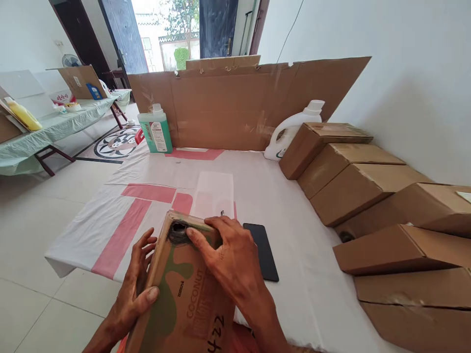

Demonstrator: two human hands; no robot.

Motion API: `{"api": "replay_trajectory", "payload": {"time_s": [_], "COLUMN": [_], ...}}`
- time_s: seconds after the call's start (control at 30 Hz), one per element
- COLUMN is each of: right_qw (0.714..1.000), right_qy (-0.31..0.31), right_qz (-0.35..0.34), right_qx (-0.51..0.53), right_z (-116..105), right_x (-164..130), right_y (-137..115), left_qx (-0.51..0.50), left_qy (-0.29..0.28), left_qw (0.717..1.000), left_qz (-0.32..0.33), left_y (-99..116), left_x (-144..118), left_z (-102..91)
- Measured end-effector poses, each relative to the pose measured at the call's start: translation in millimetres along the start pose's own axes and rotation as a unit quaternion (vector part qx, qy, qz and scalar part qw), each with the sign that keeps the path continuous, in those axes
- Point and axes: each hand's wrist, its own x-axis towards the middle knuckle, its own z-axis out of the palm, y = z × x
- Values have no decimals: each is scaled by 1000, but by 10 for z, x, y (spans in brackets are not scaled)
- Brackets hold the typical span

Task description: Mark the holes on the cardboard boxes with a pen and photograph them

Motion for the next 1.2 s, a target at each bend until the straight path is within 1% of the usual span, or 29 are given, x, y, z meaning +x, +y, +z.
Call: {"api": "replay_trajectory", "payload": {"time_s": [0.07, 0.17, 0.27, 0.33, 0.4, 0.43, 0.47, 0.53, 0.63, 0.77, 0.87, 0.97, 1.03, 1.13, 1.2], "right_qw": [1000, 997, 995, 995, 996, 996, 996, 994, 992, 986, 981, 981, 982, 983, 983], "right_qy": [4, 43, 59, 60, 54, 52, 51, 55, 62, 87, 96, 82, 70, 42, 8], "right_qz": [-15, -32, -35, -37, -38, -39, -40, -41, -46, -62, -65, -54, -45, -21, -1], "right_qx": [-19, -54, -67, -65, -64, -65, -68, -80, -101, -128, -152, -165, -170, -178, -185], "right_z": [86, 193, 239, 243, 239, 237, 236, 239, 256, 299, 336, 380, 428, 546, 650], "right_x": [-14, -91, -159, -187, -202, -207, -210, -214, -224, -232, -212, -167, -119, -10, 83], "right_y": [-92, -172, -197, -191, -176, -168, -160, -153, -165, -233, -302, -358, -383, -409, -428], "left_qx": [-13, -24, 19, 56, 80, 88, 92, 84, 58, 78, 66, 53, 51, 34, 22], "left_qy": [18, 18, 7, 21, 44, 48, 44, 26, 22, 41, 59, 80, 90, 94, 101], "left_qw": [1000, 1000, 999, 996, 989, 985, 982, 981, 987, 990, 991, 991, 992, 994, 995], "left_qz": [4, 6, 25, 63, 115, 140, 160, 174, 150, 111, 98, 88, 74, 40, 10], "left_y": [-21, -6, 72, 154, 250, 299, 346, 428, 528, 630, 653, 619, 575, 478, 392], "left_x": [-74, -148, -115, -10, 148, 235, 319, 454, 534, 496, 478, 501, 536, 610, 669], "left_z": [5, -20, -81, -119, -129, -121, -104, -55, 12, 36, 51, 54, 22, -90, -187]}}
